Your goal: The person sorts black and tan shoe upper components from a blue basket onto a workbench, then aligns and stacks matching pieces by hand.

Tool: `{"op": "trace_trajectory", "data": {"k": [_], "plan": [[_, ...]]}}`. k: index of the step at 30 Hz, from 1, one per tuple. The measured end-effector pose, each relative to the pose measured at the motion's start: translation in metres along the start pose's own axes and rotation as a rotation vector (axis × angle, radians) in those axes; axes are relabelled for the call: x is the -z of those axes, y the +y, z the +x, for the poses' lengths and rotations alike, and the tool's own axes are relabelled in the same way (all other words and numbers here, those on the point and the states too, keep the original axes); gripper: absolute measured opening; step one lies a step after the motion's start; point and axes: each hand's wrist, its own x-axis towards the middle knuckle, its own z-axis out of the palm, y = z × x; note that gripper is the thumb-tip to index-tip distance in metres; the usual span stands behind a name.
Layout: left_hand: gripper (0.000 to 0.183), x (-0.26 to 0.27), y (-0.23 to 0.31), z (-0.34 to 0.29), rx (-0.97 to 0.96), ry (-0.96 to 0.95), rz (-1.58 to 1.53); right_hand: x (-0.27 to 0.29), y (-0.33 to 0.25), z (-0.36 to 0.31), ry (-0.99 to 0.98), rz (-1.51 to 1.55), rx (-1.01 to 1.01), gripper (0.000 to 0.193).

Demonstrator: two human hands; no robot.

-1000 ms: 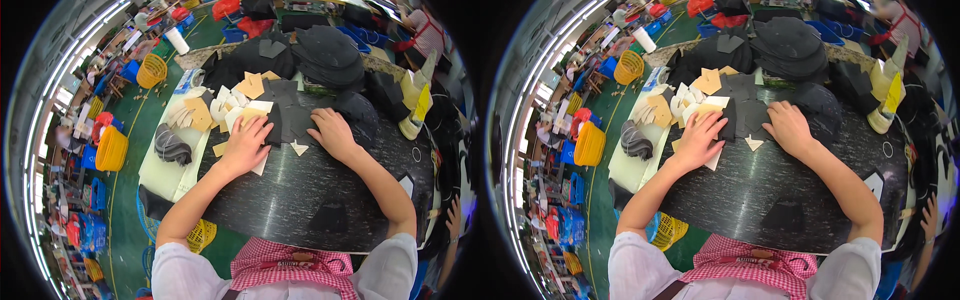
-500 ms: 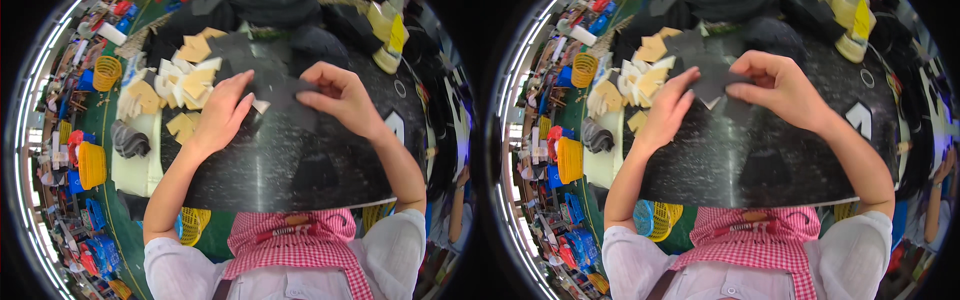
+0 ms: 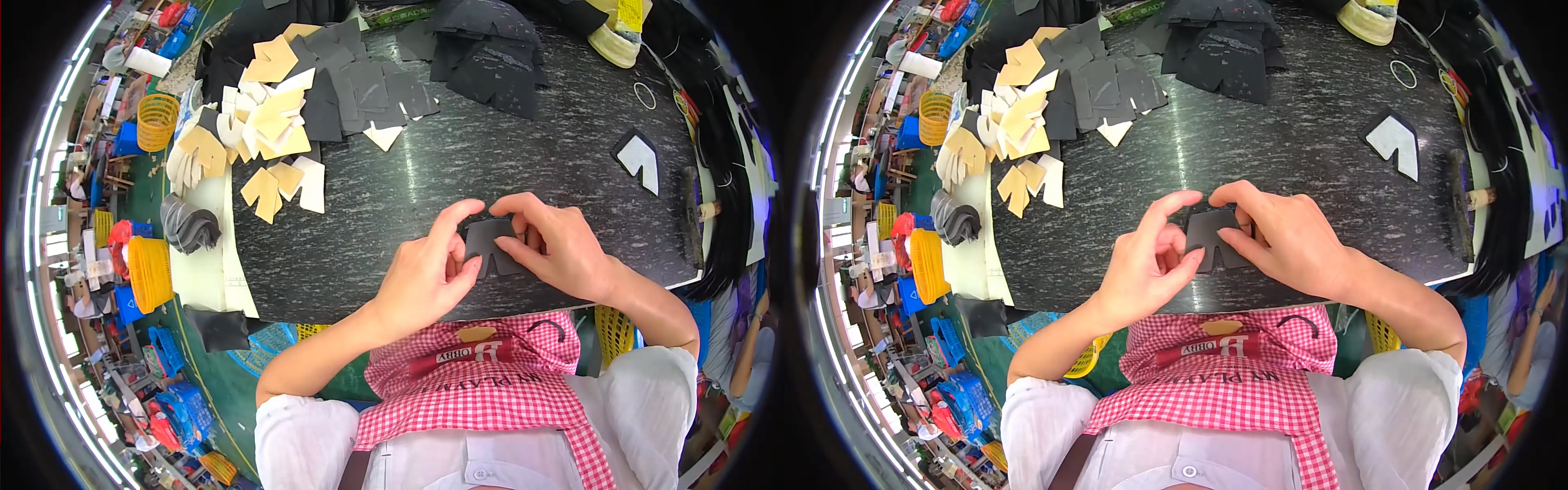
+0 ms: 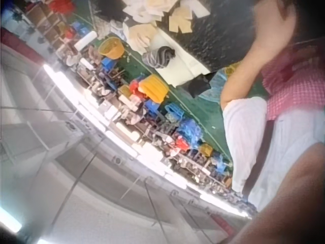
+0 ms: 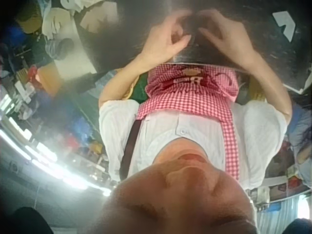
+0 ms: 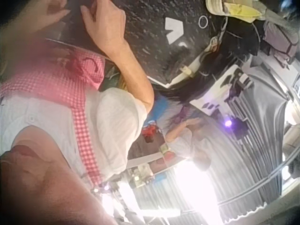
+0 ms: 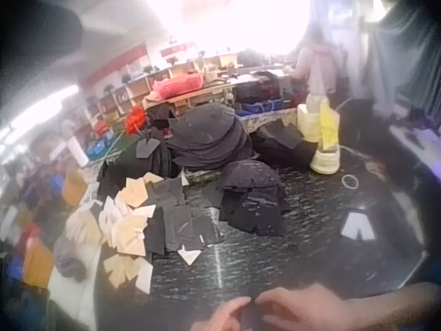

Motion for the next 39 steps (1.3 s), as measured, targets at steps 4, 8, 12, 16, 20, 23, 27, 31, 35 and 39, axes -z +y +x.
{"op": "trace_trajectory", "data": {"k": [4,8,12,16,20,23,27,31,35,39], "plan": [[0.034,0.000,-0.005,0.004,-0.078,-0.065,0.129,0.001,0.001,0.003,-0.030,-0.099,0.055,0.027],[0.021,0.000,-0.007,0.013,-0.175,-0.071,0.242,0.004,0.007,0.009,-0.087,-0.115,0.087,0.026],[0.020,0.008,-0.006,0.010,-0.267,0.010,0.409,0.013,0.004,0.023,0.194,-0.521,0.402,0.026],[0.017,0.013,-0.015,0.009,-0.496,0.138,0.560,-0.003,-0.006,0.017,0.096,-0.188,0.526,0.019],[0.014,0.085,-0.021,0.009,-0.578,0.303,0.898,0.015,-0.014,0.033,-0.205,0.076,0.247,0.016],[0.061,0.151,-0.027,0.038,-0.388,0.427,1.071,0.013,-0.026,0.081,-0.045,-0.109,0.410,0.021],[0.050,0.181,-0.062,0.047,-0.260,0.317,0.644,-0.040,-0.043,0.174,0.298,-0.386,0.727,0.035],[0.034,0.195,-0.071,0.032,-0.160,0.543,-0.028,-0.043,-0.024,0.212,0.208,-0.358,0.639,0.023],[0.033,0.179,-0.057,0.015,-0.315,0.924,0.251,-0.026,-0.029,0.213,0.303,-0.085,0.575,0.008],[0.040,0.152,-0.059,-0.004,-0.780,0.453,0.836,-0.003,-0.039,0.199,0.349,0.373,0.154,0.023]]}}
